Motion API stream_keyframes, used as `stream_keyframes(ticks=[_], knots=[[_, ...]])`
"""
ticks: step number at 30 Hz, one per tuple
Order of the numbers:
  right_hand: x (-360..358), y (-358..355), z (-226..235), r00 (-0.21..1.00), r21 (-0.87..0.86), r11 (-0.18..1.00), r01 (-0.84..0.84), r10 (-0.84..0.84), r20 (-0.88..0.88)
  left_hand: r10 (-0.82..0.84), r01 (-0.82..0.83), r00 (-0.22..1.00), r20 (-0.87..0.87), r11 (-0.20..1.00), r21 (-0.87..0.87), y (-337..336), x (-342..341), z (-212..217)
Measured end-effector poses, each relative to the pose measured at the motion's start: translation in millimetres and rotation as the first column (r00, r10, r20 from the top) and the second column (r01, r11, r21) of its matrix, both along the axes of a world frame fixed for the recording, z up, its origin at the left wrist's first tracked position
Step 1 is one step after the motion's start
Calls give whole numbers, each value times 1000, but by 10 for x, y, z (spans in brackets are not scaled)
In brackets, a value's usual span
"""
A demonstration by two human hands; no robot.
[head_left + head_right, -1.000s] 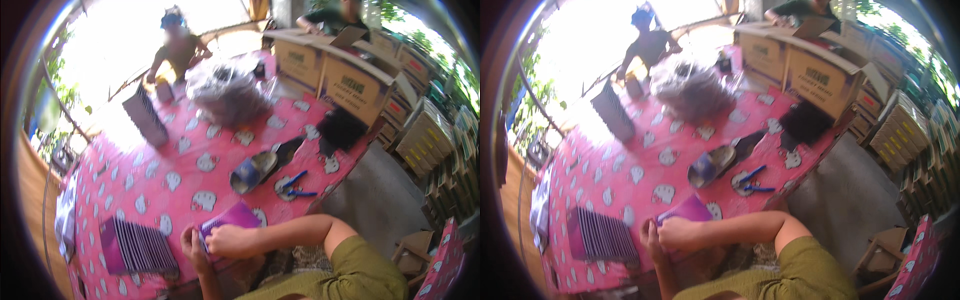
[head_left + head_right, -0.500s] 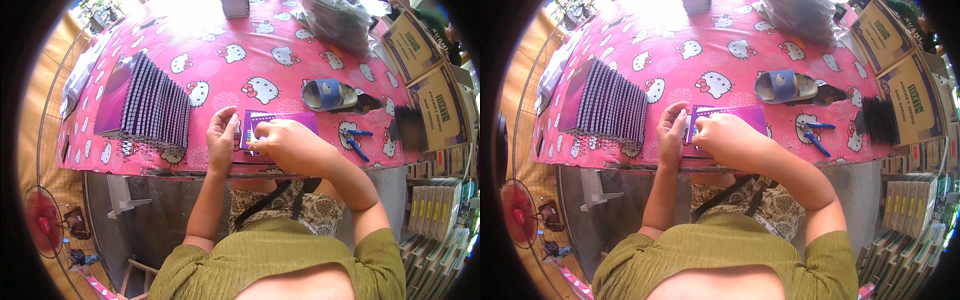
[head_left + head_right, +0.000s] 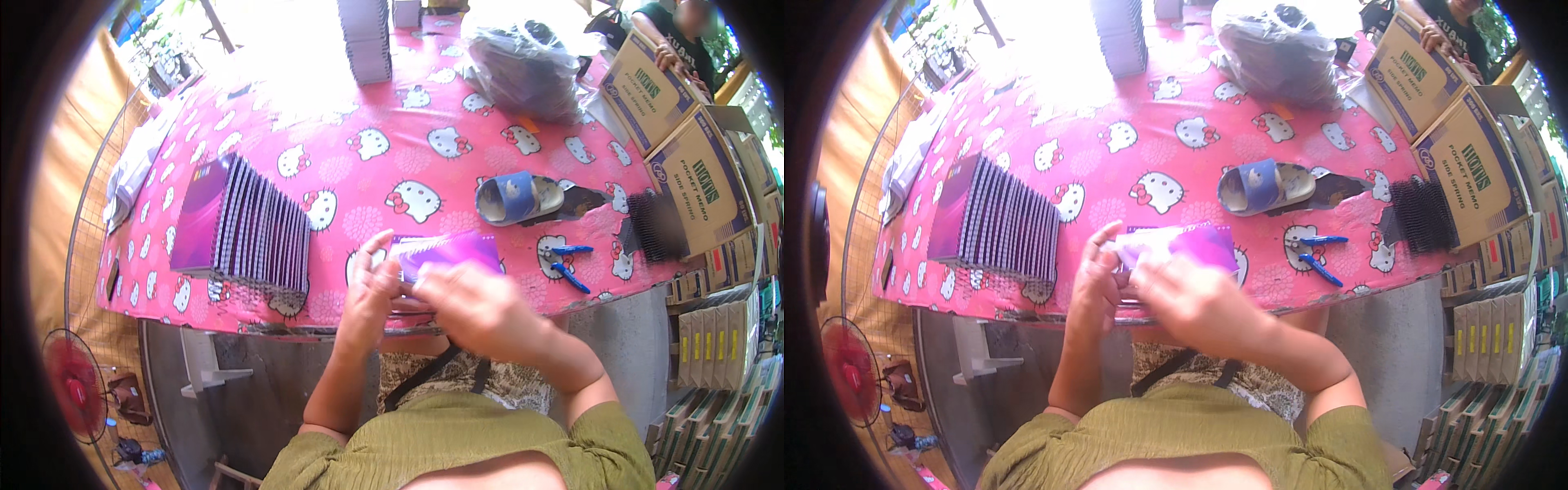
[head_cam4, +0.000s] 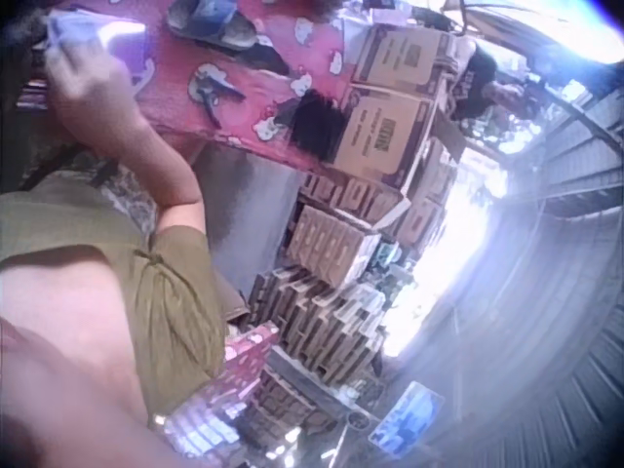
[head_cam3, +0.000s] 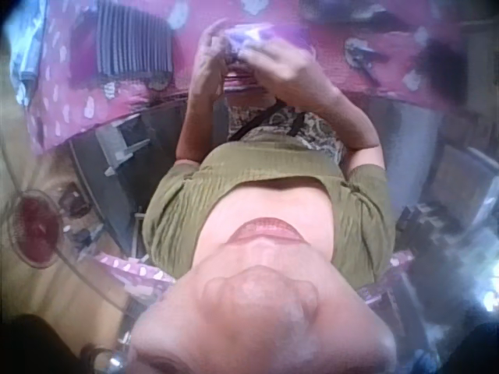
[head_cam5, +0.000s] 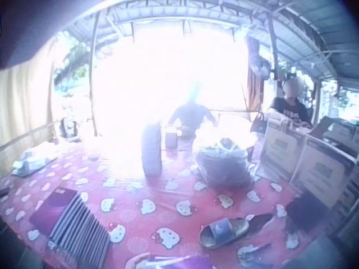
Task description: The person assembles notebooks by threading spiral coils through punched paper and covers, then uses pliers to trim and crimp the ends of the coils.
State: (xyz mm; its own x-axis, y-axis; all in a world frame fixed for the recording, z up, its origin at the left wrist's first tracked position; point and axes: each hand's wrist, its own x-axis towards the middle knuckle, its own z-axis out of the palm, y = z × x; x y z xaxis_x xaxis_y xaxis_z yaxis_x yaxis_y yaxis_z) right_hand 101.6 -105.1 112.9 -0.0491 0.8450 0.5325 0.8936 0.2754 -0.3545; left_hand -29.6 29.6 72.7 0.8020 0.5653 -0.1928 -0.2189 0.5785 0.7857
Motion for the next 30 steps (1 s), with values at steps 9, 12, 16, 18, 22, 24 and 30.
stream_keyframes(ticks=[9,12,16,18,22,24,30], knots=[[495,-305,-346,259,-79,997,3,-77,-963,117,-207,978,174,395,895,-15,32,-16],[371,-229,-461,666,-123,982,143,-188,-722,65,-340,940,334,162,926,74,257,-215],[157,-37,-714,668,-26,968,248,-190,-720,218,-261,956,198,316,912,42,183,-485],[132,-9,-687,637,-9,971,241,-165,-753,220,-240,963,158,426,872,51,109,-565],[138,-31,-740,598,-18,969,247,-167,-784,423,-62,902,89,-76,995,-76,161,-185],[166,6,-797,587,-20,973,228,-154,-795,502,-33,856,124,-187,982,-244,274,95],[907,-374,-585,910,77,931,356,-327,-255,345,-49,936,69,-67,997,-191,417,135]])
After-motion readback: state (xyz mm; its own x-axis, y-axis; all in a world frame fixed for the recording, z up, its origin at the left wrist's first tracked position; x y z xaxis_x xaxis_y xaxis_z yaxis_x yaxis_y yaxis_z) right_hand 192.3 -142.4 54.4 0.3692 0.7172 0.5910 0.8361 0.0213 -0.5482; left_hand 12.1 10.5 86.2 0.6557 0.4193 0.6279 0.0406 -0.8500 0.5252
